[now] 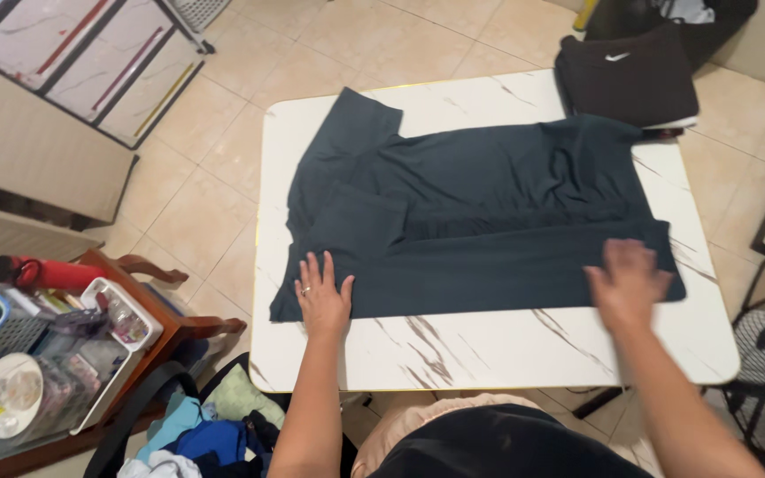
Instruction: The person folds a black t-shirt, a dark gray t-shirt, and a white t-shirt one by one on a white marble-patterned table. Each shirt is laid flat, folded in half lengthwise, then folded into a compact rectangle and placed on a growing stack.
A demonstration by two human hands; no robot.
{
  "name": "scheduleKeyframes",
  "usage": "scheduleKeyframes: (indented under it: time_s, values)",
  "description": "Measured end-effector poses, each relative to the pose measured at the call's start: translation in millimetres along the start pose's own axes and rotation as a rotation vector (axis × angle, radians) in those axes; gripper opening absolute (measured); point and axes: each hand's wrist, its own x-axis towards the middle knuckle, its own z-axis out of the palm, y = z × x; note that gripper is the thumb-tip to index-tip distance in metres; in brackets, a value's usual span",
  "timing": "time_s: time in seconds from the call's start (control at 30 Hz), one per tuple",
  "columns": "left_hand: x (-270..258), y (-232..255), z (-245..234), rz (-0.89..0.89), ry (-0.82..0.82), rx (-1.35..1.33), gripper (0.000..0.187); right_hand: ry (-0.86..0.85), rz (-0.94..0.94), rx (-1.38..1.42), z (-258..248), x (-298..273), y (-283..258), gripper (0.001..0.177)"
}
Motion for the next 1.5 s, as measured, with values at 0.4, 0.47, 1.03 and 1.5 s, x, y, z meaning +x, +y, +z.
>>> scheduleKeyframes:
  time_s: [0.4, 0.47, 1.03, 1.5]
  values:
    - [114, 22, -40, -0.206, -0.052, -0.363, 0.035, -0.042, 0.071, 1.015, 12, 62, -176, 0.022]
    - [135, 28, -34, -0.202, -0.084, -0.371, 0.039, -0.236, 0.116, 1.143, 33, 79, -234, 0.030]
    - [182, 18, -10, -0.279, -0.112, -0.601, 0.014, -0.389, 0.182, 1.057, 97, 138, -347, 0.070]
    - [91, -40, -33, 0.237, -0.175, -0.799, 0.025, -0.312, -0.293, 0.906, 13, 76, -325, 0.025]
